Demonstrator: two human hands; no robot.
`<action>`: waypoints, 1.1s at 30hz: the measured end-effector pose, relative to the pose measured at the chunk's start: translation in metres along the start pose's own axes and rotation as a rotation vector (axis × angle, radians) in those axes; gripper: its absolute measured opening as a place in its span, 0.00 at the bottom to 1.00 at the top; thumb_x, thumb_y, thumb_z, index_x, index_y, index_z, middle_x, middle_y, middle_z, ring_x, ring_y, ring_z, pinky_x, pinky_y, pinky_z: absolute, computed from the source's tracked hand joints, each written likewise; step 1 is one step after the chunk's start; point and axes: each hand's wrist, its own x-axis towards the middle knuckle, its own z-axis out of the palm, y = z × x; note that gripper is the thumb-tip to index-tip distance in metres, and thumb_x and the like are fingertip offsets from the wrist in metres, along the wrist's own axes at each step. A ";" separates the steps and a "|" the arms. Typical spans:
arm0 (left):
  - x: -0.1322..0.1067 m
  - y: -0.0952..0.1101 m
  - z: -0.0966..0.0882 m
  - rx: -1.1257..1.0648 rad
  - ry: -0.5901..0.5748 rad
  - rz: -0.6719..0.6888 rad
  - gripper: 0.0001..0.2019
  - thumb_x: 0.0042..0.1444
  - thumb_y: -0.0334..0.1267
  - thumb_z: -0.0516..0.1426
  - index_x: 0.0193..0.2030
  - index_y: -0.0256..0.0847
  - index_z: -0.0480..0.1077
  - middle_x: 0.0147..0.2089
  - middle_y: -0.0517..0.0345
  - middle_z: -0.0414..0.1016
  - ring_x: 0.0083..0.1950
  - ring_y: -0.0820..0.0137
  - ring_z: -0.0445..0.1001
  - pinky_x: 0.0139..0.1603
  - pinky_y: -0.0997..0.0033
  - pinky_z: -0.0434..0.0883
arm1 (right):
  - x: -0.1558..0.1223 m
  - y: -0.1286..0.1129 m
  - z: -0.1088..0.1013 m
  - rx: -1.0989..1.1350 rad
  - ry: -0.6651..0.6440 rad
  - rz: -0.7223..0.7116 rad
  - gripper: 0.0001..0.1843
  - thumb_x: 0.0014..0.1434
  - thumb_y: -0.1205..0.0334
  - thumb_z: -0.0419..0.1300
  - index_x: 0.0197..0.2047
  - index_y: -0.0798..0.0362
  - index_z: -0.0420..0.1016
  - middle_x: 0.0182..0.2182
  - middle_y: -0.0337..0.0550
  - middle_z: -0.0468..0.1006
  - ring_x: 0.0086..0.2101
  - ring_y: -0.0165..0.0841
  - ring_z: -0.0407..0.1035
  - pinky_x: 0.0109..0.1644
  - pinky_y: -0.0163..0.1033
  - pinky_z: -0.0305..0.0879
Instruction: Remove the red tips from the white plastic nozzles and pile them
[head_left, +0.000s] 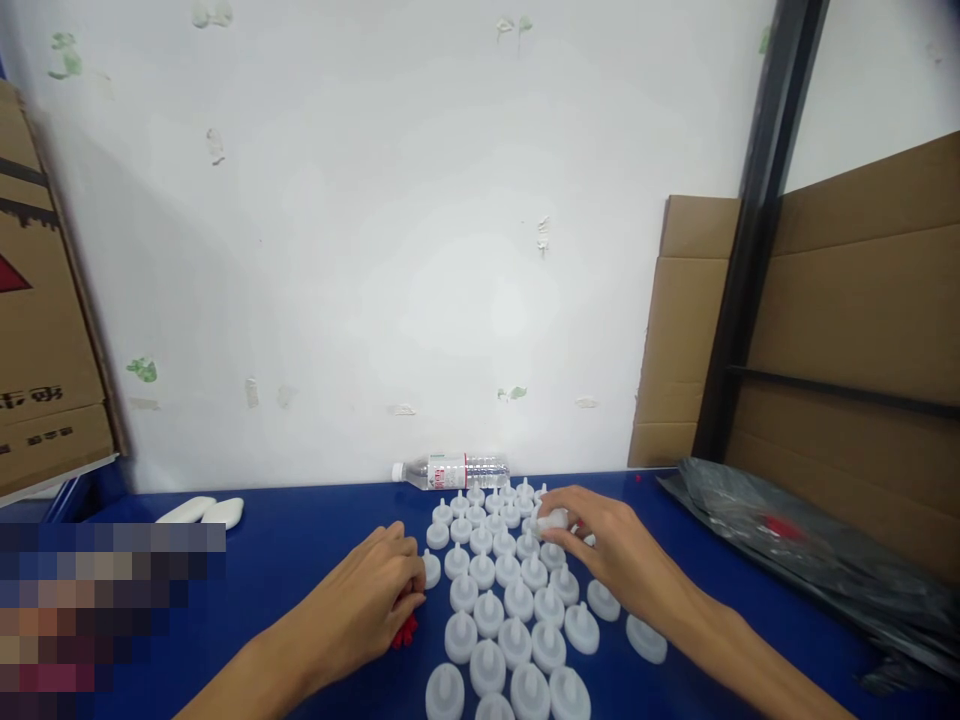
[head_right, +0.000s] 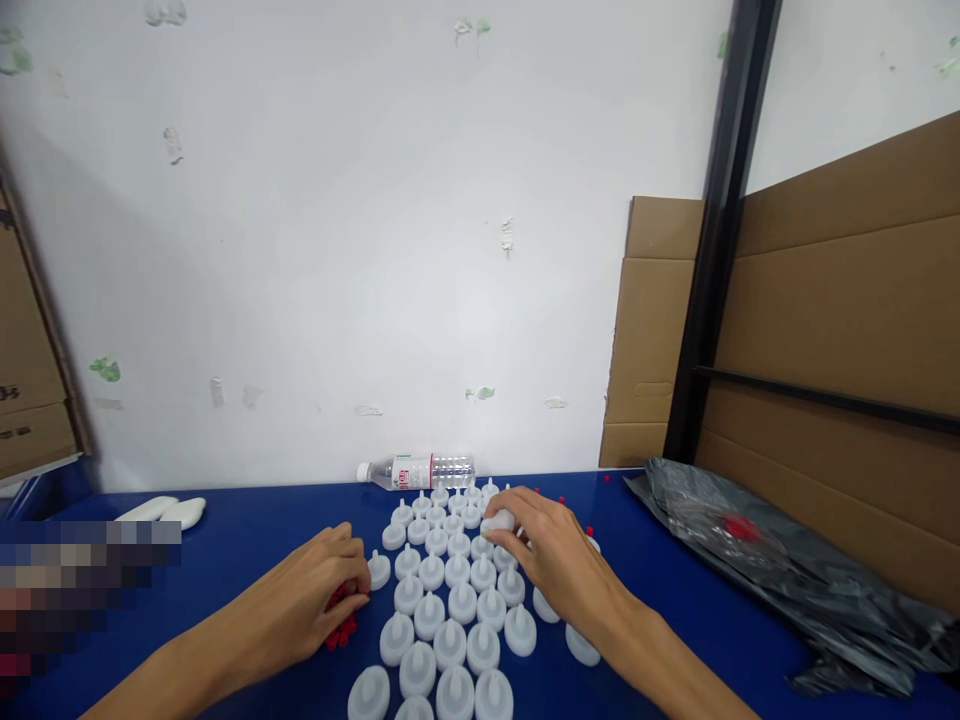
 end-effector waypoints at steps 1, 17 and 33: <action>0.000 0.000 0.000 -0.007 -0.013 -0.006 0.09 0.64 0.27 0.54 0.34 0.42 0.72 0.37 0.58 0.75 0.42 0.63 0.72 0.49 0.61 0.65 | 0.000 0.001 0.002 0.010 0.006 -0.007 0.07 0.67 0.63 0.62 0.48 0.46 0.73 0.43 0.39 0.79 0.35 0.33 0.74 0.39 0.37 0.70; 0.005 0.025 0.003 -0.296 0.268 -0.018 0.11 0.69 0.35 0.50 0.48 0.46 0.73 0.41 0.59 0.78 0.40 0.66 0.74 0.53 0.58 0.69 | -0.013 -0.026 0.010 -0.089 -0.032 -0.277 0.22 0.68 0.56 0.61 0.64 0.44 0.68 0.51 0.44 0.78 0.46 0.37 0.76 0.46 0.40 0.74; 0.004 0.053 0.016 -0.650 0.393 0.002 0.07 0.64 0.33 0.60 0.43 0.48 0.79 0.41 0.63 0.84 0.43 0.69 0.82 0.44 0.74 0.76 | -0.019 -0.035 0.020 -0.068 -0.027 -0.443 0.17 0.69 0.54 0.60 0.58 0.50 0.73 0.46 0.45 0.82 0.44 0.37 0.76 0.50 0.43 0.70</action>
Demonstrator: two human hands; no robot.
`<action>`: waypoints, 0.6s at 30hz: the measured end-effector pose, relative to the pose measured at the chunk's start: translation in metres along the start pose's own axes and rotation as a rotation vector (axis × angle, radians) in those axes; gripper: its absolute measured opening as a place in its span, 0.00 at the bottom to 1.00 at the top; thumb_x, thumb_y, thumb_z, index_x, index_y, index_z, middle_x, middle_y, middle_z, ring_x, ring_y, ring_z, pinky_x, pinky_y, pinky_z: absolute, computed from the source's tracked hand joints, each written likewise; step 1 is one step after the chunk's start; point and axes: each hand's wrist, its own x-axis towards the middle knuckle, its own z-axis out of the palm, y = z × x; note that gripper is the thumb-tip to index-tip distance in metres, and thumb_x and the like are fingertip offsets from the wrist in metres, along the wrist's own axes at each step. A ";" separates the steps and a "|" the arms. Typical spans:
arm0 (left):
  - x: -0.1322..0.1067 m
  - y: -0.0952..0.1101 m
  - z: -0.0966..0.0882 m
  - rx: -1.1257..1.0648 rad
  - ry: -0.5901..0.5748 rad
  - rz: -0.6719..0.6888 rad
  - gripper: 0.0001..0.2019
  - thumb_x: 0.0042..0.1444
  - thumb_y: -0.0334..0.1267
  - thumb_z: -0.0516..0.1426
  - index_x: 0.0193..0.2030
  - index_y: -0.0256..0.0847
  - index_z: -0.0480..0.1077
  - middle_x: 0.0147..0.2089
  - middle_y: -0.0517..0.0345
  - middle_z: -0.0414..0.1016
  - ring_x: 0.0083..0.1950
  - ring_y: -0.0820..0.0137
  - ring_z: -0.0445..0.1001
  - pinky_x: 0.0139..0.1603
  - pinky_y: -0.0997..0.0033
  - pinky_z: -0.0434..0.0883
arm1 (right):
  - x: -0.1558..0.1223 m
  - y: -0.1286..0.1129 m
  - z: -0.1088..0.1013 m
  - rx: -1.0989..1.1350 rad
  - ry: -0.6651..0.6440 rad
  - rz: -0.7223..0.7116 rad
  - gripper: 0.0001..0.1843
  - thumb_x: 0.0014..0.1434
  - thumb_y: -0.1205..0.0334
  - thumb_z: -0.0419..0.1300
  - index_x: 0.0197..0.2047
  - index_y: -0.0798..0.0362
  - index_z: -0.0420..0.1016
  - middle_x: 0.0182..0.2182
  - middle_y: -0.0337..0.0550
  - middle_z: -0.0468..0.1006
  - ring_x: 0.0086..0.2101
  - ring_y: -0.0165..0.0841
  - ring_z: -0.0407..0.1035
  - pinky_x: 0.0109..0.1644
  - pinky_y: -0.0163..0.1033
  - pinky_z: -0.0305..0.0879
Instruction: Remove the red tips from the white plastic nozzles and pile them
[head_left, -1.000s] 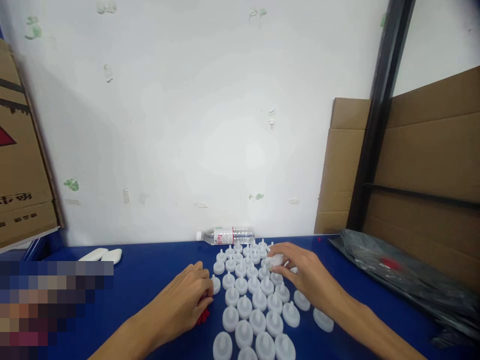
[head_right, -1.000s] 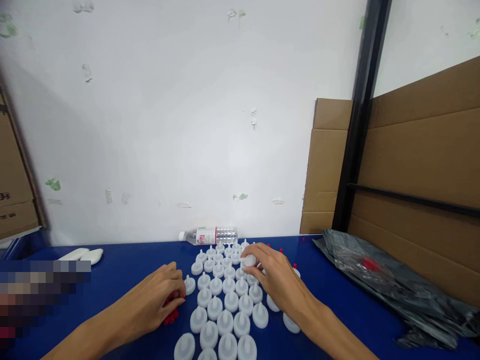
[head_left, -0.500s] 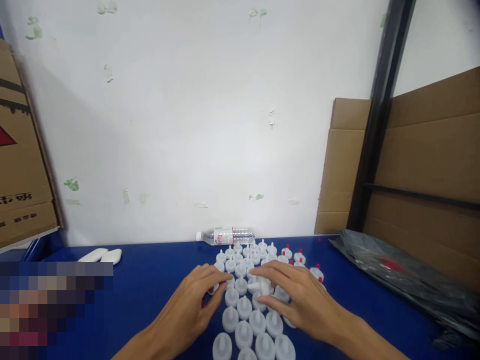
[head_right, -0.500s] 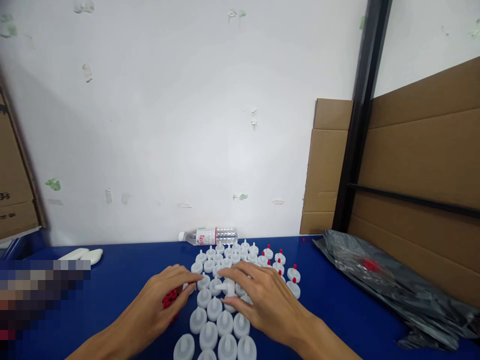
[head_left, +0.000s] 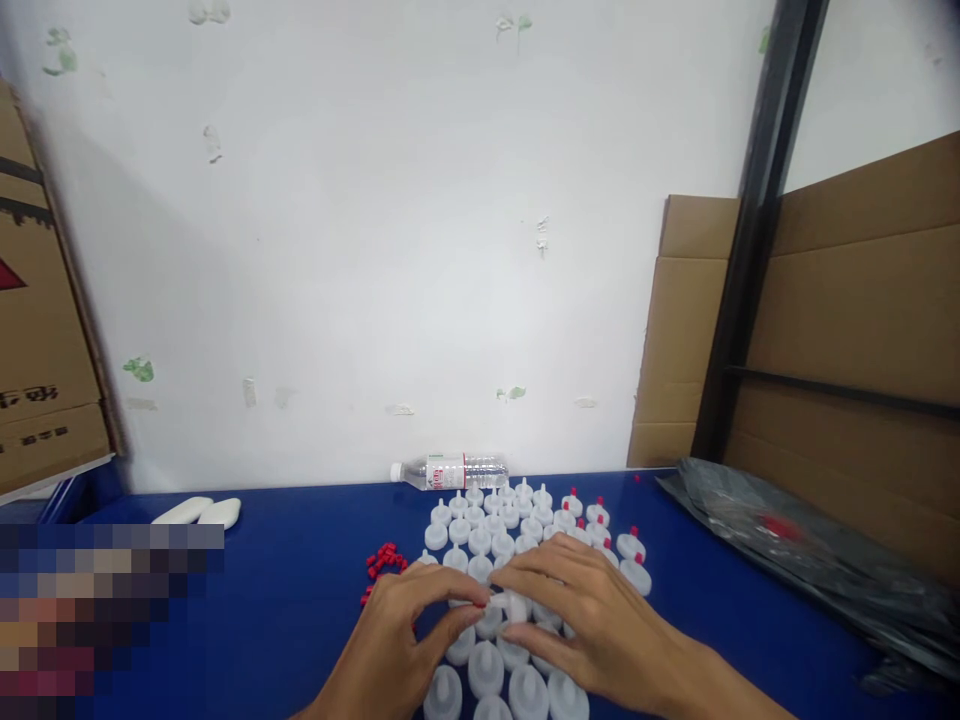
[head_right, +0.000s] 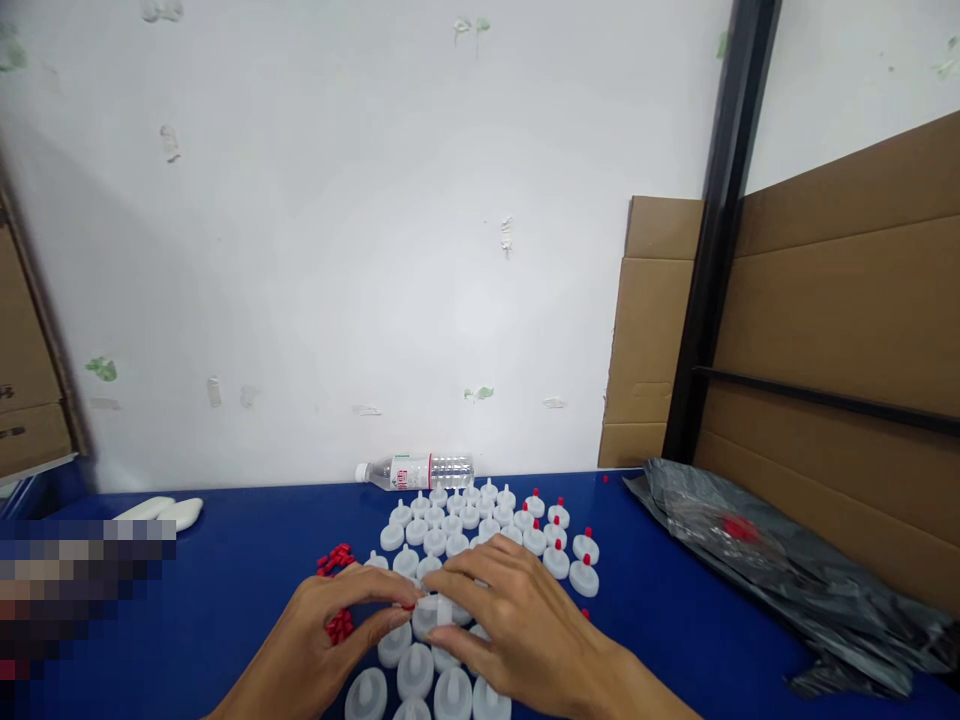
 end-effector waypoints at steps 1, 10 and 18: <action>-0.001 -0.002 0.000 0.018 0.009 0.012 0.06 0.64 0.33 0.61 0.44 0.48 0.79 0.42 0.63 0.84 0.43 0.69 0.82 0.44 0.74 0.76 | 0.000 -0.001 0.000 0.002 0.007 -0.001 0.17 0.69 0.54 0.60 0.58 0.50 0.73 0.46 0.46 0.81 0.45 0.37 0.76 0.50 0.44 0.70; 0.001 -0.005 -0.001 0.508 0.179 0.525 0.11 0.69 0.27 0.51 0.50 0.41 0.72 0.39 0.58 0.83 0.42 0.64 0.78 0.43 0.63 0.70 | 0.000 -0.010 0.003 0.094 0.046 0.036 0.20 0.72 0.57 0.54 0.64 0.50 0.66 0.50 0.50 0.77 0.46 0.38 0.74 0.49 0.42 0.75; -0.002 0.000 0.000 0.440 0.050 0.463 0.15 0.61 0.18 0.46 0.42 0.39 0.67 0.34 0.53 0.76 0.41 0.62 0.71 0.41 0.61 0.65 | 0.001 -0.012 0.012 0.142 0.059 0.045 0.21 0.72 0.55 0.54 0.65 0.49 0.65 0.47 0.49 0.76 0.43 0.36 0.76 0.46 0.40 0.76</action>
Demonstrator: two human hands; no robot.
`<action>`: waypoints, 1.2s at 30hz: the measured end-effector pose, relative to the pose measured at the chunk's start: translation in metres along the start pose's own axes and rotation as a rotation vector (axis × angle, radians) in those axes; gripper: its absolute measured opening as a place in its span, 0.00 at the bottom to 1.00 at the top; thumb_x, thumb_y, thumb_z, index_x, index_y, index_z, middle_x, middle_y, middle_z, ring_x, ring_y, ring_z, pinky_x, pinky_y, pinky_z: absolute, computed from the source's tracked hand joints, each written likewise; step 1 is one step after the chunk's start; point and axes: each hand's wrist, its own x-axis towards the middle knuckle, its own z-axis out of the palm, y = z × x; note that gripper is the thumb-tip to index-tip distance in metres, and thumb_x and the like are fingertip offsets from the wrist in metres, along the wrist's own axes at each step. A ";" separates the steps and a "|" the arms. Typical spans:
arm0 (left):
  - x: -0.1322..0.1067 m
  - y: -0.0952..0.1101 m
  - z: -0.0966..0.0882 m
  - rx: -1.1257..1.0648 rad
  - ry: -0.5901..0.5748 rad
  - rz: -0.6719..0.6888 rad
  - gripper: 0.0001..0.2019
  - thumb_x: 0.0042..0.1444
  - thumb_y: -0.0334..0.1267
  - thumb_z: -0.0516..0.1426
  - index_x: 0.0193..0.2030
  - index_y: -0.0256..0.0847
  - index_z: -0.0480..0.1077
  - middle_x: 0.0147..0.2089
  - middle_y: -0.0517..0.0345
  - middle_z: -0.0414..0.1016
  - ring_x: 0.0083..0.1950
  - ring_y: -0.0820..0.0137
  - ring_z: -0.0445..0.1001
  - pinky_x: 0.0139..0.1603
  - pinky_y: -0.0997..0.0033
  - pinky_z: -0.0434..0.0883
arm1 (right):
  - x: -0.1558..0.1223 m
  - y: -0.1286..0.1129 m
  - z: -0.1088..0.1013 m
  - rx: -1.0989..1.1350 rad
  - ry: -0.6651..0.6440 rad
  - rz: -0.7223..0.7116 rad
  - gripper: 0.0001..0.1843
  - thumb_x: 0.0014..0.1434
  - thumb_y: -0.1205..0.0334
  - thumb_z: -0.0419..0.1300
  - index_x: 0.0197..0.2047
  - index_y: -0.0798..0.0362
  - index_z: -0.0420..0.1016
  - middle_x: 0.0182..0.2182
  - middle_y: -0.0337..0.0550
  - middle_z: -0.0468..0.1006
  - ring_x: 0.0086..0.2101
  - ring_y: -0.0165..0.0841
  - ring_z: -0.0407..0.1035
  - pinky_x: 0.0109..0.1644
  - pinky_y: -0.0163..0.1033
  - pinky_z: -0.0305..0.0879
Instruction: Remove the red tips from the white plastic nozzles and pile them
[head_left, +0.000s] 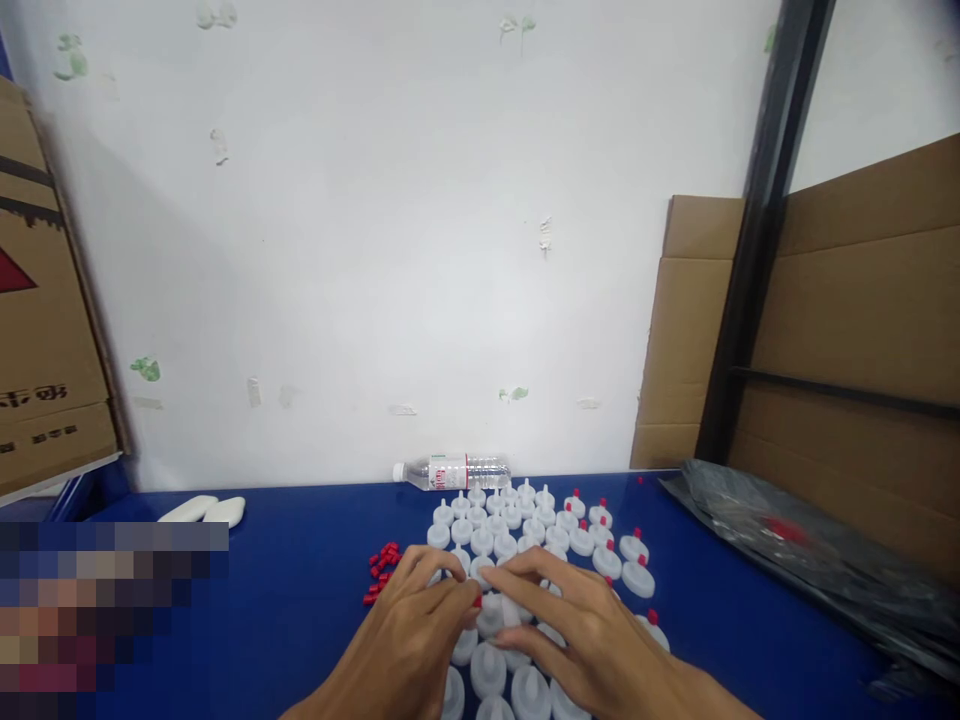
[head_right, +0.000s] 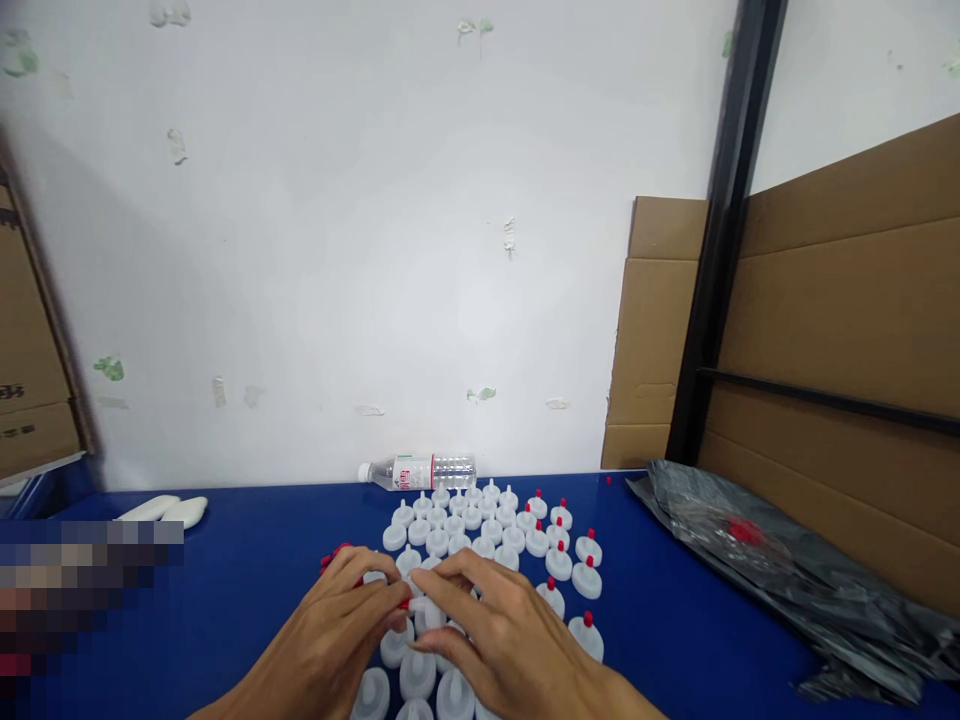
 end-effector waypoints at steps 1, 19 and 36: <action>0.001 0.001 -0.001 -0.023 -0.017 -0.010 0.15 0.61 0.18 0.45 0.40 0.39 0.67 0.34 0.53 0.75 0.40 0.62 0.70 0.40 0.62 0.65 | 0.000 0.000 0.001 0.006 0.006 -0.005 0.21 0.72 0.55 0.54 0.65 0.48 0.65 0.47 0.49 0.77 0.43 0.36 0.76 0.46 0.40 0.76; 0.001 -0.002 0.002 -0.209 -0.047 -0.081 0.14 0.67 0.26 0.44 0.31 0.43 0.60 0.29 0.57 0.70 0.33 0.67 0.67 0.31 0.68 0.60 | 0.003 -0.007 0.001 -0.305 0.192 -0.273 0.18 0.70 0.66 0.58 0.62 0.59 0.68 0.43 0.53 0.82 0.42 0.37 0.78 0.43 0.38 0.76; -0.001 -0.036 -0.024 0.247 -0.310 -0.199 0.15 0.70 0.32 0.47 0.30 0.41 0.64 0.30 0.58 0.69 0.37 0.64 0.65 0.48 0.56 0.63 | 0.004 0.042 -0.042 -0.539 0.111 0.145 0.05 0.69 0.63 0.55 0.43 0.51 0.72 0.35 0.44 0.80 0.35 0.38 0.74 0.41 0.42 0.65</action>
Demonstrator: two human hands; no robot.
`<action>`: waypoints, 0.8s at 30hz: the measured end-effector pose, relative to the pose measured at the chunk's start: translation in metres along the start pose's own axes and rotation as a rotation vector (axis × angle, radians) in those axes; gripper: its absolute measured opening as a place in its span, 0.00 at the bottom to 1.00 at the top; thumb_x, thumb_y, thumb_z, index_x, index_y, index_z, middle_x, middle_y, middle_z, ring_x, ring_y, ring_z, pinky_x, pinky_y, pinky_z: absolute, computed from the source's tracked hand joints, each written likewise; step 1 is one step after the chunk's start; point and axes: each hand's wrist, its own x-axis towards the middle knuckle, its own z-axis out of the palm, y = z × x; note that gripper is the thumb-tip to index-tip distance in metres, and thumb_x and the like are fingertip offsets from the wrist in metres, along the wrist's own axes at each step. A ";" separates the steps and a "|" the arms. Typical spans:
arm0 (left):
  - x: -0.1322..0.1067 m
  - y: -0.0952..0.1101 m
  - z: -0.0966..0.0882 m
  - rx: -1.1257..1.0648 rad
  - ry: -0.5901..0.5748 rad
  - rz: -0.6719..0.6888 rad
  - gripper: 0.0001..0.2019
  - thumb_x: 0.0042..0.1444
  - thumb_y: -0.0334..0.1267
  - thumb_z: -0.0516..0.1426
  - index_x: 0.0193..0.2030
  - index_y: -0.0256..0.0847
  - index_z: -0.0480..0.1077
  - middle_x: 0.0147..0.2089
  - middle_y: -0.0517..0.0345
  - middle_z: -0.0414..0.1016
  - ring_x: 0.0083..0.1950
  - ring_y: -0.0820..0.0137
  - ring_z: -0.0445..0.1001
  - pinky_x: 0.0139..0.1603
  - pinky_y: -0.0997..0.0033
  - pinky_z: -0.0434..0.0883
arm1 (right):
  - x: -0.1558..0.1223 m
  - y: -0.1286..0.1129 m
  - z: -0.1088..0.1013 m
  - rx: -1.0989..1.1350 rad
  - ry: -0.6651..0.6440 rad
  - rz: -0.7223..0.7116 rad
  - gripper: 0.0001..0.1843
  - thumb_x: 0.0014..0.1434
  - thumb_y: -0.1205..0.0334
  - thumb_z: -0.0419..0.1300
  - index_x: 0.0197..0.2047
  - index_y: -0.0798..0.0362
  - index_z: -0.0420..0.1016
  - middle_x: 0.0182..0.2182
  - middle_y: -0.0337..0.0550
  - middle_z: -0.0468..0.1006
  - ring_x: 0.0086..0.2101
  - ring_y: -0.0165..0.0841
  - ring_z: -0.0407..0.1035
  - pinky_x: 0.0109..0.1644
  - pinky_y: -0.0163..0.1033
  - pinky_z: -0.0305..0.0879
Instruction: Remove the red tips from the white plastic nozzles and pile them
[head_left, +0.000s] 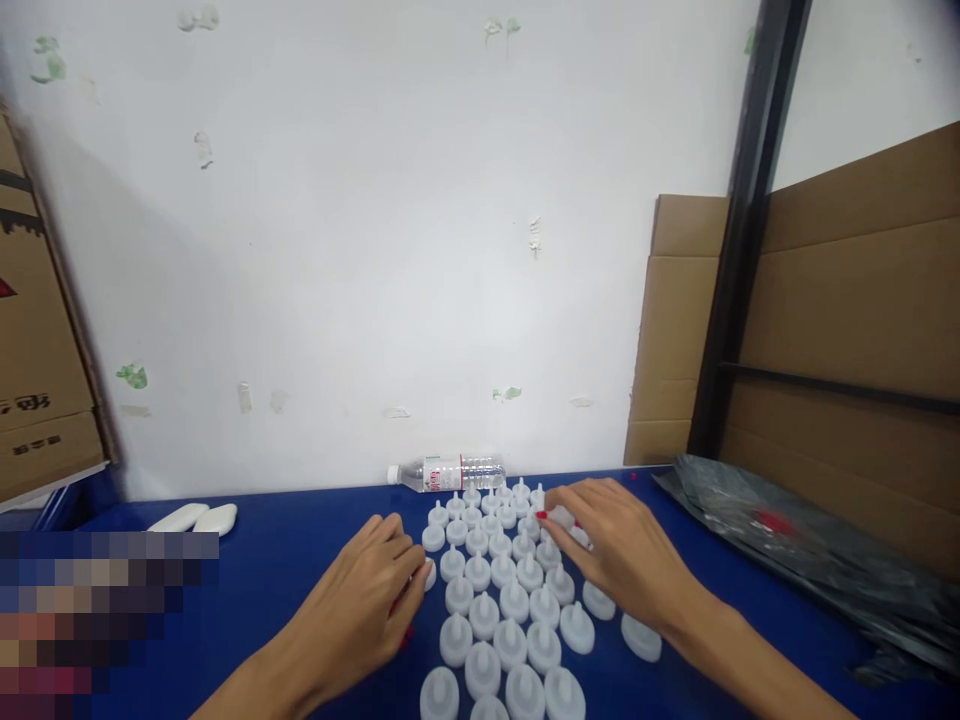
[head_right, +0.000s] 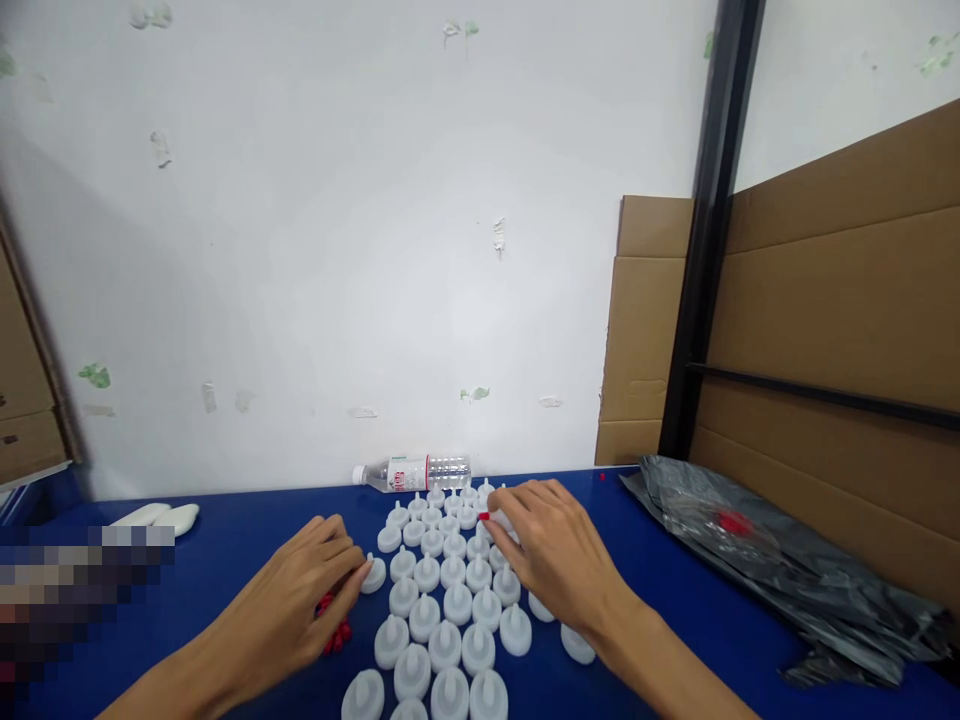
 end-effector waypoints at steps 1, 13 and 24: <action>0.000 -0.001 0.000 0.018 -0.031 -0.008 0.14 0.70 0.32 0.47 0.30 0.41 0.64 0.31 0.57 0.70 0.38 0.63 0.65 0.47 0.56 0.63 | 0.001 0.003 -0.002 -0.010 -0.014 0.023 0.05 0.69 0.62 0.55 0.42 0.51 0.72 0.32 0.43 0.79 0.34 0.38 0.74 0.41 0.43 0.64; -0.002 -0.007 0.006 0.007 -0.120 -0.019 0.13 0.68 0.31 0.50 0.31 0.41 0.69 0.34 0.55 0.72 0.40 0.62 0.68 0.43 0.62 0.64 | 0.002 0.020 -0.007 -0.033 -0.109 0.057 0.10 0.69 0.57 0.57 0.39 0.51 0.76 0.36 0.46 0.78 0.31 0.36 0.73 0.32 0.39 0.63; -0.004 -0.007 0.006 -0.003 -0.166 -0.060 0.11 0.67 0.33 0.53 0.31 0.41 0.69 0.35 0.55 0.73 0.42 0.60 0.68 0.42 0.63 0.64 | 0.002 0.040 -0.025 0.184 -0.474 0.256 0.05 0.65 0.59 0.62 0.37 0.45 0.79 0.27 0.34 0.82 0.27 0.34 0.74 0.29 0.35 0.55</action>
